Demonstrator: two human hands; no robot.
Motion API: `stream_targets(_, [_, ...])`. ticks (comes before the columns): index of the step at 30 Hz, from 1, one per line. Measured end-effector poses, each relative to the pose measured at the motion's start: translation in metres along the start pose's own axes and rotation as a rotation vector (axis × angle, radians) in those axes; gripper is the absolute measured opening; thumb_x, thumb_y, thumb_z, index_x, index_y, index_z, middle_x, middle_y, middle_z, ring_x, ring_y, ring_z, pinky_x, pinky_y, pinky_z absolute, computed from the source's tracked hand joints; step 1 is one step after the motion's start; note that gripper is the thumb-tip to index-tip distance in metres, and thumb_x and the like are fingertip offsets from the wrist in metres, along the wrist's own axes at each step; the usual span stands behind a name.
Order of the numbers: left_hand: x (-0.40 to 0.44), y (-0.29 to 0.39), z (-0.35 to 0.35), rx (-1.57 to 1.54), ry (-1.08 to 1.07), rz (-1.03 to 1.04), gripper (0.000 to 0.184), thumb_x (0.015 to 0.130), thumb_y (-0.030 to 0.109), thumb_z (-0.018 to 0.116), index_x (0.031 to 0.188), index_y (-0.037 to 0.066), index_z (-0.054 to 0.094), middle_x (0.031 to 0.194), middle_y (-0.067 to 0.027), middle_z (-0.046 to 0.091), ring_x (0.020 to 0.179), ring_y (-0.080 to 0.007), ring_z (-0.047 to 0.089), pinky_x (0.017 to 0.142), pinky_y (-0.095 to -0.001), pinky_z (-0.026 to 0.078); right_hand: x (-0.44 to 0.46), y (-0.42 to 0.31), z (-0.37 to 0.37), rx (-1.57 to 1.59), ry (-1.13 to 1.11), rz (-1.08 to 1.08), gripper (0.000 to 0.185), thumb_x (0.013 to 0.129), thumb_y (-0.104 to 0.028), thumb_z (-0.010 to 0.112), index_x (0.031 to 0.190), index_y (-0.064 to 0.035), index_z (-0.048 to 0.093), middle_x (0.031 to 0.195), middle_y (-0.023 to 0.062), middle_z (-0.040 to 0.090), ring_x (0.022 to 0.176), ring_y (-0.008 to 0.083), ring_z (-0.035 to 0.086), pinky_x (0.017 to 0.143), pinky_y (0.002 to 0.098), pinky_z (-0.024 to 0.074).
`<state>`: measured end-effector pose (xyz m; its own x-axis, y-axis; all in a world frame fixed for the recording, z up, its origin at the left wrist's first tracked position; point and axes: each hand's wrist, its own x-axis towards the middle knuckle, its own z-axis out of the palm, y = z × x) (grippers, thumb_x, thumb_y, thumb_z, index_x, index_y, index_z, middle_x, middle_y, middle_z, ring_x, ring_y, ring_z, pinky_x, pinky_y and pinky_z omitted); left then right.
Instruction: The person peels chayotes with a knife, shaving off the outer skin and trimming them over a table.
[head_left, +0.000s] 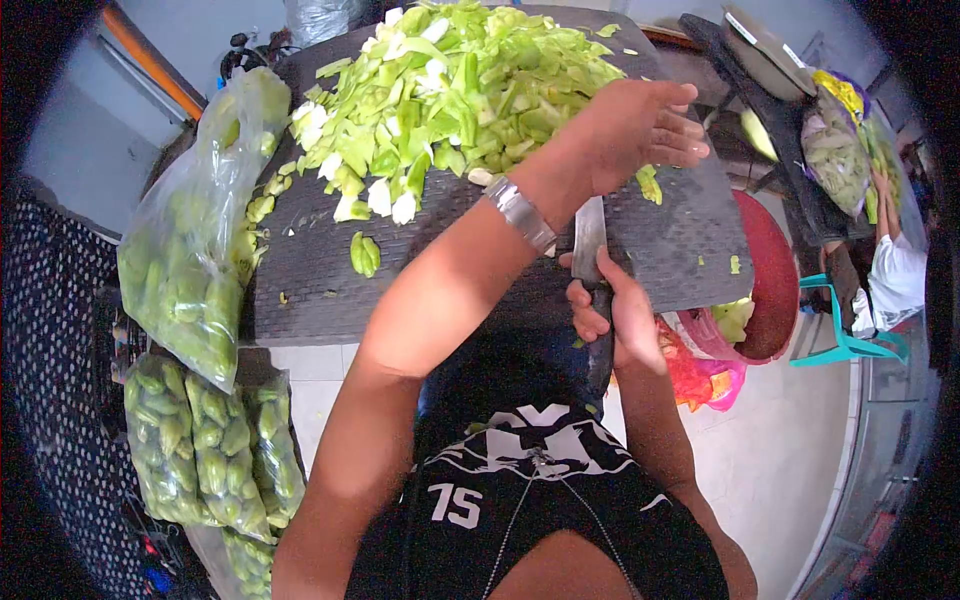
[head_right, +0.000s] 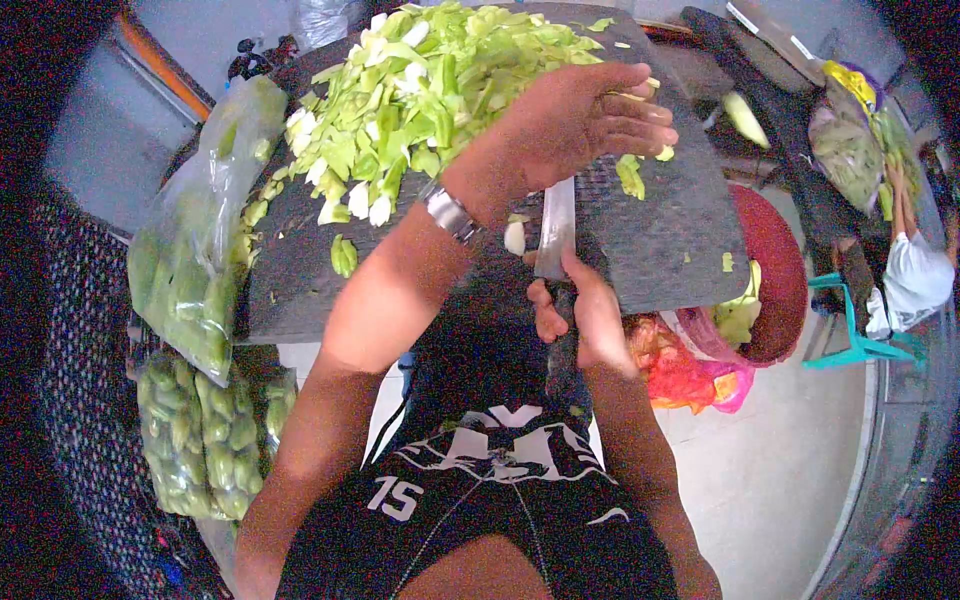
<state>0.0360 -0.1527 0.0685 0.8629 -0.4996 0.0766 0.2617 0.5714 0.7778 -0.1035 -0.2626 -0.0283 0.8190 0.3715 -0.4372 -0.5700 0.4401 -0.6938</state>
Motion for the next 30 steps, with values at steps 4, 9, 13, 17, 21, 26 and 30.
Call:
stream_targets(4, [-0.032, 0.003, -0.039, 0.125, 0.006, 0.110, 0.040, 0.106, 0.026, 0.048, 0.128, -0.007, 0.053, 0.127, -0.0292, 0.063, 0.113, -0.0433, 0.067, 0.102, -0.0485, 0.054, 0.001, 0.001, -0.003, -0.004, -0.029, -0.002, 0.049, 0.110, -0.042, 0.039, 0.126, 0.0017, 0.054, 0.070, 0.0022, 0.050, 0.041, 0.0075, 0.036, 0.040, 0.0255, 0.0341])
stream_targets(9, [-0.099, 0.045, -0.094, 0.558, 0.412, 0.077, 0.034, 0.104, 0.029, 0.055, 0.120, 0.000, 0.064, 0.110, -0.0147, 0.072, 0.096, -0.0251, 0.071, 0.083, -0.0357, 0.057, 0.013, -0.008, 0.008, -0.094, -0.037, -0.013, 0.047, 0.109, -0.039, 0.039, 0.126, 0.0019, 0.055, 0.072, 0.0031, 0.051, 0.041, 0.0085, 0.038, 0.041, 0.0263, 0.0358])
stream_targets(13, [-0.163, 0.085, -0.133, 0.952, 0.722, 0.168, 0.028, 0.100, 0.025, 0.062, 0.114, 0.002, 0.071, 0.091, -0.0038, 0.072, 0.078, -0.0143, 0.066, 0.071, -0.0282, 0.052, 0.045, -0.034, 0.019, -0.323, -0.110, -0.178, 0.043, 0.107, -0.038, 0.046, 0.122, 0.0013, 0.057, 0.066, 0.0039, 0.055, 0.038, 0.0110, 0.046, 0.036, 0.0286, 0.0424])
stream_targets(17, [-0.219, 0.140, -0.182, 1.442, 1.133, 0.321, 0.029, 0.096, 0.026, 0.065, 0.100, -0.001, 0.074, 0.074, -0.0031, 0.069, 0.064, -0.0133, 0.063, 0.063, -0.0293, 0.050, 0.085, -0.071, 0.045, -0.558, -0.042, -0.419, 0.041, 0.104, -0.039, 0.055, 0.119, -0.0010, 0.059, 0.067, 0.0016, 0.054, 0.041, 0.0101, 0.047, 0.039, 0.0272, 0.0416])
stream_targets(21, [-0.278, 0.213, -0.313, 0.989, 1.305, 0.424, 0.024, 0.094, 0.022, 0.065, 0.099, 0.001, 0.075, 0.071, -0.0061, 0.068, 0.062, -0.0135, 0.063, 0.059, -0.0317, 0.050, 0.138, -0.097, 0.050, -0.570, 0.035, -0.513, 0.035, 0.102, -0.037, 0.060, 0.116, -0.0044, 0.060, 0.067, 0.0005, 0.054, 0.043, 0.0094, 0.047, 0.041, 0.0272, 0.0411])
stream_targets(26, [-0.294, 0.260, -0.391, 2.210, 1.084, -0.635, 0.022, 0.096, 0.017, 0.057, 0.098, 0.007, 0.076, 0.074, -0.0115, 0.070, 0.066, -0.0232, 0.068, 0.061, -0.0357, 0.054, 0.175, -0.094, 0.038, -0.552, 0.067, -0.531, 0.026, 0.100, -0.033, 0.063, 0.103, -0.0078, 0.059, 0.067, -0.0002, 0.054, 0.043, 0.0093, 0.047, 0.041, 0.0264, 0.0408])
stream_targets(30, [-0.287, 0.281, -0.532, 2.077, 1.222, -0.004, 0.033, 0.091, 0.025, 0.055, 0.103, 0.000, 0.072, 0.089, -0.0228, 0.073, 0.082, -0.0379, 0.071, 0.072, -0.0429, 0.055, 0.172, -0.086, 0.037, -0.585, 0.130, -0.539, 0.025, 0.101, -0.031, 0.063, 0.097, -0.0081, 0.056, 0.066, 0.0009, 0.054, 0.043, 0.0101, 0.048, 0.041, 0.0270, 0.0389])
